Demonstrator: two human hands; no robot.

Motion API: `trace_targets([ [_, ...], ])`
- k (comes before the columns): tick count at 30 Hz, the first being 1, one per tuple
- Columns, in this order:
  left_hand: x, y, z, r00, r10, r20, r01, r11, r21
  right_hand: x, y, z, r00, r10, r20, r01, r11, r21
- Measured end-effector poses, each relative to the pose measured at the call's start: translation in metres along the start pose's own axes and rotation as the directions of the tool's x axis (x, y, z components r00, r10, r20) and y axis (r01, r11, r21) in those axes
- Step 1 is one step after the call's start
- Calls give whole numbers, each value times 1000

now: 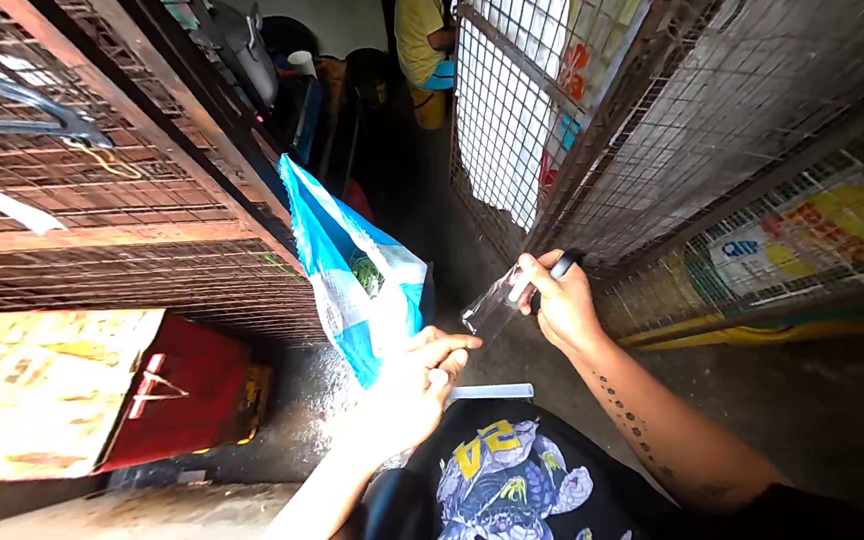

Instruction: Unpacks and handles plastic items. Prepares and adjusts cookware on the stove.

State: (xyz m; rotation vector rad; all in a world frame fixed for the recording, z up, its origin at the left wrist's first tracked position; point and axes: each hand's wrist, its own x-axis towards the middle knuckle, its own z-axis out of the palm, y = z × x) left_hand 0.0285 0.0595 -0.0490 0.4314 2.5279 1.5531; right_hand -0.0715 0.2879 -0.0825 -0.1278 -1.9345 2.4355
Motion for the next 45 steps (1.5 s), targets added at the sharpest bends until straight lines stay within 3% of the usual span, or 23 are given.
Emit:
trace_targets([
  [2,1,-4,4,997,-14,70,12,999,31,-4,1,-1,996,-83,36,85,995,-53],
  [7,7,-12,12,952,74,298,-38,991,-126,-41,6,-1,978,-191,83,197,978,-72],
  [9,9,-14,15,942,101,321,-58,989,-139,-55,12,-3,971,-228,79,233,970,-64],
  [14,18,-30,32,994,108,-34,-111,988,-104,-80,17,-8,980,-195,33,196,979,-50],
  [18,28,-33,30,998,53,-39,-58,989,-134,-88,16,4,986,-162,-41,160,985,-62],
  [22,25,-41,33,984,137,-111,-166,930,-328,-79,19,-2,963,-271,-5,267,953,-146],
  [26,23,-39,19,993,91,-69,-110,927,-360,-67,12,12,935,-354,9,350,919,-180],
  [29,24,-45,14,979,76,-188,-127,953,-274,-66,6,27,923,-379,72,386,913,-135],
  [33,21,-47,0,891,164,-422,-250,956,-155,-64,-2,48,884,-439,161,449,893,-28],
  [38,27,-49,-15,896,170,-410,-298,915,-272,-51,-3,59,862,-483,152,488,873,10],
  [41,41,-58,-16,886,236,-399,-329,926,-182,-34,-5,57,903,-413,121,413,910,24],
  [45,69,-68,-26,888,240,-392,-327,929,-172,-5,-5,59,933,-289,215,289,957,34],
])
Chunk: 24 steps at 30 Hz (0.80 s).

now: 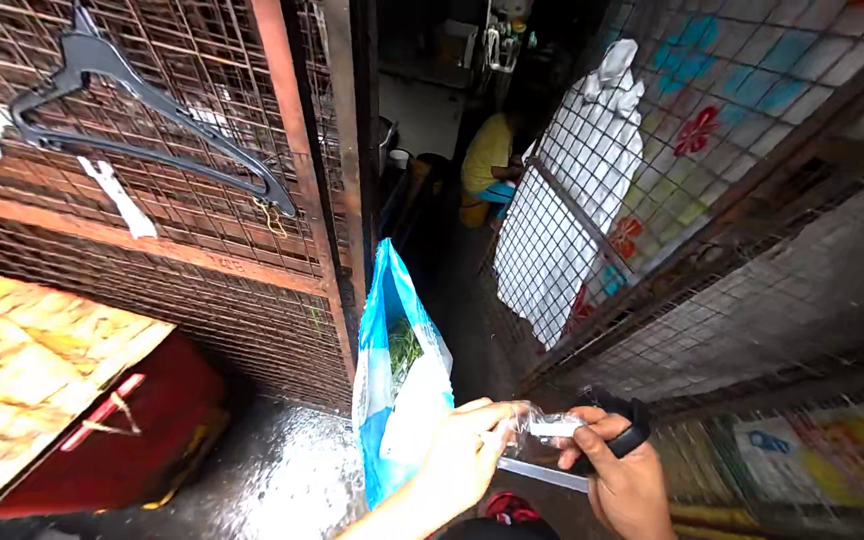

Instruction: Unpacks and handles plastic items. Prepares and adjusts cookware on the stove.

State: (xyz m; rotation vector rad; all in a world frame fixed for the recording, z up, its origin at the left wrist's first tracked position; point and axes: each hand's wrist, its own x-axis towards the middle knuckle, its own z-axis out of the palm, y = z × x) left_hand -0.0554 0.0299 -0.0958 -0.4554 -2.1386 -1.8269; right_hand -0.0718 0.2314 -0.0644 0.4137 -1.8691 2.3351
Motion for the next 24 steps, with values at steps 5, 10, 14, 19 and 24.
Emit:
trace_targets([
  [5,46,-27,-1,986,-146,-85,140,988,-69,67,39,-7,992,78,100,-83,996,43],
  [10,112,-68,24,936,-268,-230,243,961,-131,169,83,-31,984,72,162,-86,993,82],
  [14,167,-88,44,927,-207,-313,212,977,-19,251,103,-51,976,107,187,-136,979,154],
  [19,214,-102,52,901,-137,-410,234,952,196,315,120,-57,924,136,358,-212,960,181],
  [24,271,-111,49,873,-227,-432,279,958,61,368,133,-55,917,150,370,-229,957,177],
])
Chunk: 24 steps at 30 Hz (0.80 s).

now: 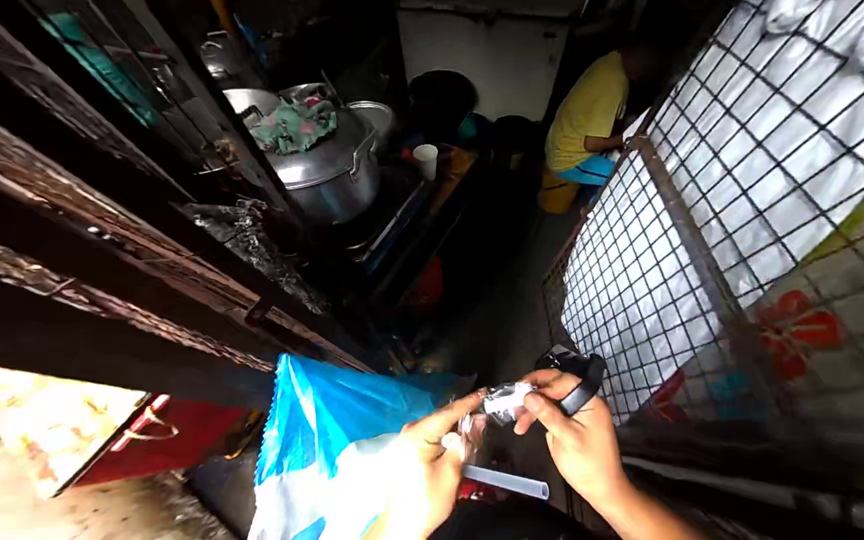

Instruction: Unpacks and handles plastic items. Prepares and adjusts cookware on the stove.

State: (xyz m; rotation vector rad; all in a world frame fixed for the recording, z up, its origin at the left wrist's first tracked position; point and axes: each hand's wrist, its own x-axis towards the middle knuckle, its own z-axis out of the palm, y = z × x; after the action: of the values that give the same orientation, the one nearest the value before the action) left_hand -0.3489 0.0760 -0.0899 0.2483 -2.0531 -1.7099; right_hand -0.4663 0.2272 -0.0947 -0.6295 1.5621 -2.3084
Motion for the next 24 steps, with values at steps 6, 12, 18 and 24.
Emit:
trace_targets([
  [6,98,-9,39,994,-58,95,69,990,-122,83,-4,-37,993,-21,-112,18,999,-29],
  [12,245,-43,97,960,62,273,-3,977,-211,195,-5,-105,976,-133,-171,77,950,-301],
  [18,404,-55,128,907,62,415,54,963,-262,312,-8,-133,898,-334,-286,132,826,-548],
  [24,518,-60,150,709,16,705,51,996,-74,389,-12,-146,877,-294,-380,55,848,-528],
])
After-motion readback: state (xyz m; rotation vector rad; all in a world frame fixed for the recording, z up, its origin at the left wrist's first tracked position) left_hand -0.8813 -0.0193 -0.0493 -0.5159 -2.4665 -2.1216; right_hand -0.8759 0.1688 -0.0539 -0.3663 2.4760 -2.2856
